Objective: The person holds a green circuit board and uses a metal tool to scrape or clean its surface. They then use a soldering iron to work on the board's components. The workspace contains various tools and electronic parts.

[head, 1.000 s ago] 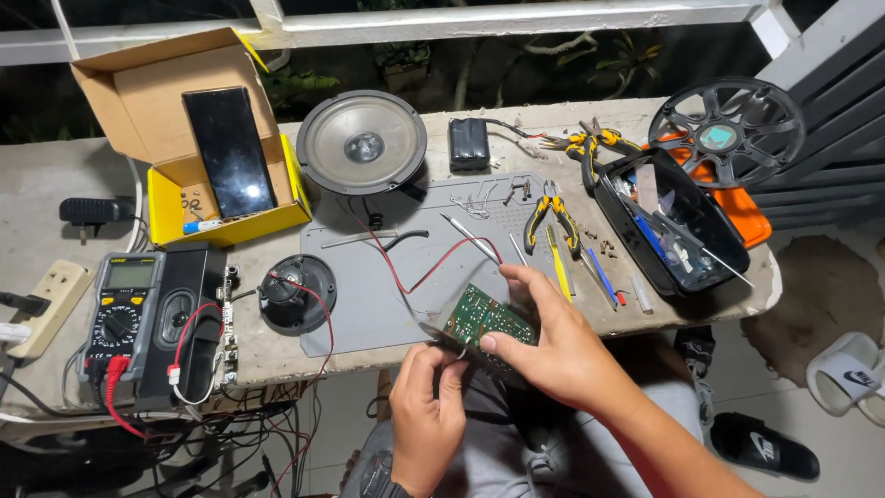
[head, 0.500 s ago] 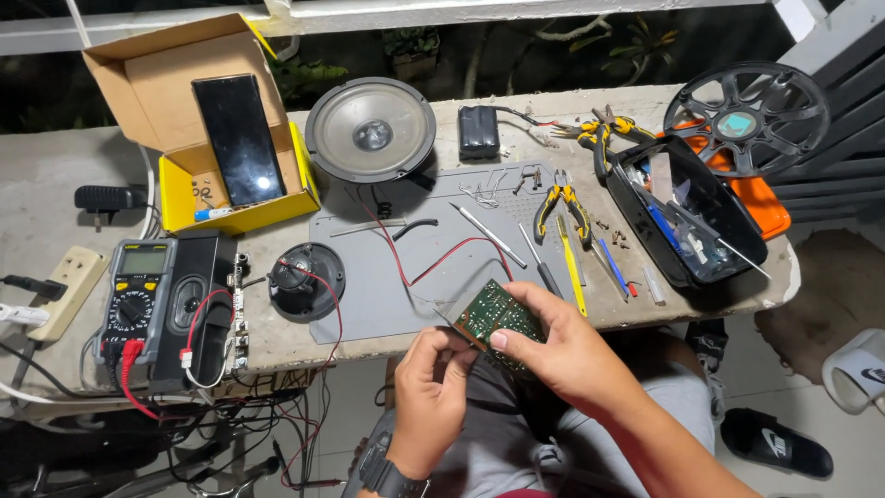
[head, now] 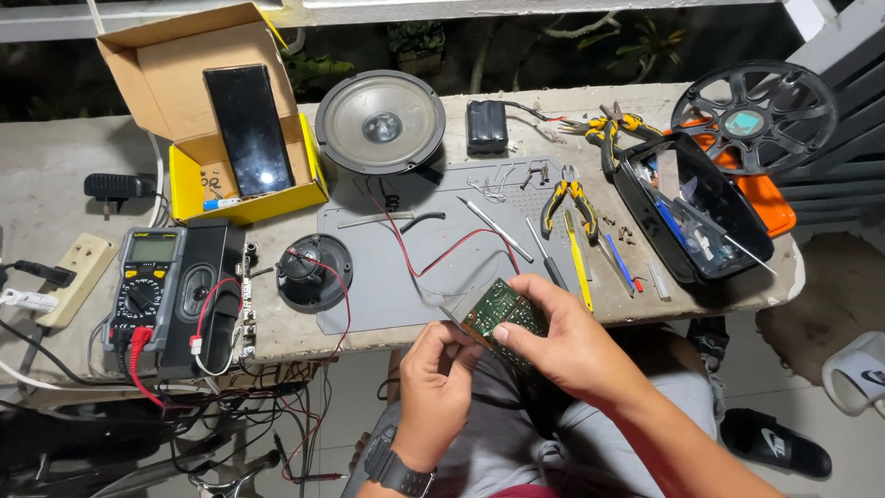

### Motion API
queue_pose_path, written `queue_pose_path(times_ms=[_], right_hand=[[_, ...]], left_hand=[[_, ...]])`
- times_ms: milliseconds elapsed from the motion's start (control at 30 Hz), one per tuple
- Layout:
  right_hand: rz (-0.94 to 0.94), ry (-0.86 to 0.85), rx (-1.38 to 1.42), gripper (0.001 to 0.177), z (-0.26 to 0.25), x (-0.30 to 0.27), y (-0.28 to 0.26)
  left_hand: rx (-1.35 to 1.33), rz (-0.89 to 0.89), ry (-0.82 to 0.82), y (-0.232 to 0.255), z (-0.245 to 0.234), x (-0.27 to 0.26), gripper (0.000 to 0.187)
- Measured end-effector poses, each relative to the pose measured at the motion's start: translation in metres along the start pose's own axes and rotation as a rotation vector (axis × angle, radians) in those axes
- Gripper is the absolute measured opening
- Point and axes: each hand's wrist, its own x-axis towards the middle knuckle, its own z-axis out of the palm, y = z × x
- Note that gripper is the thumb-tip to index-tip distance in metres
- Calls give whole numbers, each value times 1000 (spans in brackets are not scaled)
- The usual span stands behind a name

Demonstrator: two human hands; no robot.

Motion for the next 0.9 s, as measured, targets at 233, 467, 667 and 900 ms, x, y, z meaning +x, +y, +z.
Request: queue_pose_path(times_ms=[233,467,667,900], right_hand=[[-74,47,-178,35,3,-8,-11],[19,-55,175,60,-19,-2,22],[36,18,175,51,-10,-4,15],[-88,72,141,36,0,-11,5]], left_hand=[[-34,-44,-43,-3,-6,1,15],[-16,-38,-75,-2,-6,7,9],[-7,-76,-71,0,-6,8,9],[219,-21,32,-1,-4,6,3]])
